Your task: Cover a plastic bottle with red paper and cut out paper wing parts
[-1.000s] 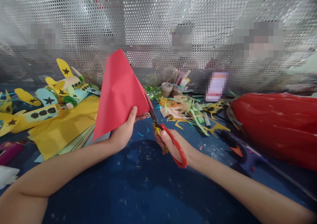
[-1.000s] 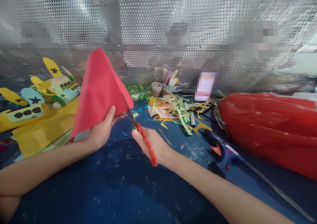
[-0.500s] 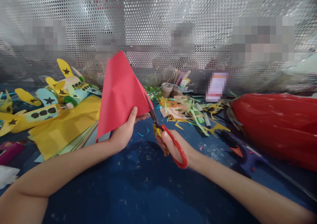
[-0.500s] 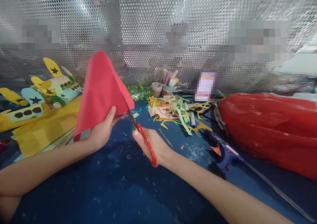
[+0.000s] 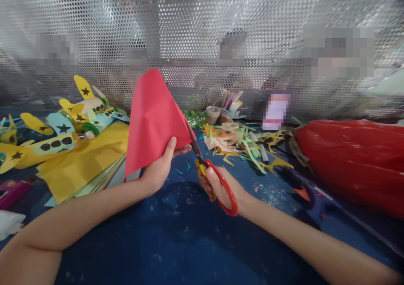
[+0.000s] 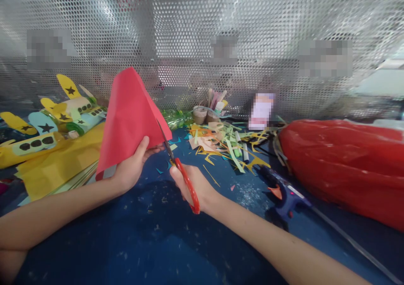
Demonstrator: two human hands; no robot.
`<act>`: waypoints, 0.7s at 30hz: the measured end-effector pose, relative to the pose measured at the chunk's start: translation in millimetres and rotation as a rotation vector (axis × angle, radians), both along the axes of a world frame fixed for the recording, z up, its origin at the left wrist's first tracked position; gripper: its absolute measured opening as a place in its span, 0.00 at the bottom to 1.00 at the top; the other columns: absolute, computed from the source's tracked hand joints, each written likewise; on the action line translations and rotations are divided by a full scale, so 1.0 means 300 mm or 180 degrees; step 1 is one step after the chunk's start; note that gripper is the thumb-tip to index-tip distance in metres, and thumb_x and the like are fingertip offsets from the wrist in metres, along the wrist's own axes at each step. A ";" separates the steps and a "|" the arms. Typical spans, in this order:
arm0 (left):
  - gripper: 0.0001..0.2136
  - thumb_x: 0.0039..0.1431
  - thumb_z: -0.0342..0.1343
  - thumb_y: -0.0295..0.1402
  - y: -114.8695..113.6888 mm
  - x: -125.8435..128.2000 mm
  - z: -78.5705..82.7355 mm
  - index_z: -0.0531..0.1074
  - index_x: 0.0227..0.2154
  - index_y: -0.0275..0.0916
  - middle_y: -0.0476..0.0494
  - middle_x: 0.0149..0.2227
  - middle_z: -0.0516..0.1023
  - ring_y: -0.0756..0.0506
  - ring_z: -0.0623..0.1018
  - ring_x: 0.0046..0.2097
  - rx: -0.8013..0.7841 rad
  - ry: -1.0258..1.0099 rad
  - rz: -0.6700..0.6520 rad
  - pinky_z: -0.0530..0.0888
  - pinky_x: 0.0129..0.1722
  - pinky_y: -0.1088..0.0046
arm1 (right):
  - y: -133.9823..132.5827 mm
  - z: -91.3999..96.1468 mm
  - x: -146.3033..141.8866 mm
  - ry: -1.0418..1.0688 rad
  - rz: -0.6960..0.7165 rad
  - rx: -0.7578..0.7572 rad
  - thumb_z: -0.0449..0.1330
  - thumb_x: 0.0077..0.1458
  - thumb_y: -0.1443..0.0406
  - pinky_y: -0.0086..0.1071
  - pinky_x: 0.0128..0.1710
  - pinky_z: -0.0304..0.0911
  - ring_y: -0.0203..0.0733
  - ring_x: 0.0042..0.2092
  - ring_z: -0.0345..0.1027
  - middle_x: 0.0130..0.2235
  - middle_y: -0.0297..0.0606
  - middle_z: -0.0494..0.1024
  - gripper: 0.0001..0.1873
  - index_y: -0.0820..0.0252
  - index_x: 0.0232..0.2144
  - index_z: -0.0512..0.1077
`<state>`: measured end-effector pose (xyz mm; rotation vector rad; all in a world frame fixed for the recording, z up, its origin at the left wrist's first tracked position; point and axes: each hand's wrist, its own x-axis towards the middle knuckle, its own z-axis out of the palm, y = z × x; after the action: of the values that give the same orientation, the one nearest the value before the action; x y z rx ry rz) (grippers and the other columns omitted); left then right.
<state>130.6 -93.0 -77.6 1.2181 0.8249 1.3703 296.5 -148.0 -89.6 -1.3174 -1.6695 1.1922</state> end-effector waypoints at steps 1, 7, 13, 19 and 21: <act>0.15 0.60 0.54 0.47 -0.001 0.001 0.001 0.79 0.32 0.42 0.43 0.34 0.83 0.42 0.81 0.40 -0.0009 -0.0015 -0.0002 0.71 0.55 0.62 | -0.001 0.002 -0.002 0.0001 -0.0014 -0.0021 0.42 0.48 0.31 0.29 0.15 0.56 0.30 0.17 0.53 0.20 0.27 0.56 0.35 0.56 0.23 0.55; 0.14 0.60 0.55 0.45 -0.001 0.006 0.001 0.79 0.33 0.41 0.42 0.34 0.82 0.41 0.81 0.40 -0.0091 -0.0091 0.0035 0.71 0.53 0.62 | -0.005 0.000 -0.007 0.0043 -0.0043 -0.0031 0.42 0.47 0.31 0.28 0.14 0.56 0.30 0.16 0.52 0.18 0.26 0.55 0.35 0.56 0.22 0.55; 0.14 0.59 0.55 0.45 0.004 0.005 -0.005 0.79 0.33 0.40 0.41 0.34 0.82 0.41 0.81 0.41 -0.0137 -0.0126 0.0072 0.71 0.53 0.61 | 0.002 -0.014 -0.001 -0.0048 -0.0051 0.0180 0.42 0.51 0.33 0.27 0.13 0.53 0.29 0.15 0.51 0.17 0.26 0.55 0.33 0.55 0.21 0.54; 0.16 0.57 0.56 0.48 0.004 0.004 -0.004 0.79 0.32 0.41 0.41 0.35 0.82 0.40 0.81 0.43 -0.0174 -0.0056 0.0069 0.71 0.54 0.61 | -0.005 -0.004 -0.004 -0.0069 -0.0131 0.0169 0.42 0.50 0.33 0.27 0.12 0.51 0.29 0.13 0.50 0.15 0.27 0.56 0.34 0.55 0.19 0.54; 0.17 0.57 0.56 0.49 0.004 0.003 -0.006 0.79 0.32 0.41 0.41 0.36 0.82 0.40 0.81 0.43 -0.0186 -0.0032 0.0065 0.70 0.55 0.61 | -0.007 0.000 -0.008 -0.0043 -0.0172 0.0067 0.42 0.49 0.32 0.27 0.11 0.50 0.29 0.13 0.50 0.14 0.27 0.56 0.35 0.55 0.18 0.54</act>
<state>131.4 -91.7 -79.4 1.1598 0.8666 1.3585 294.1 -149.9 -89.5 -1.3517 -1.6414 1.1339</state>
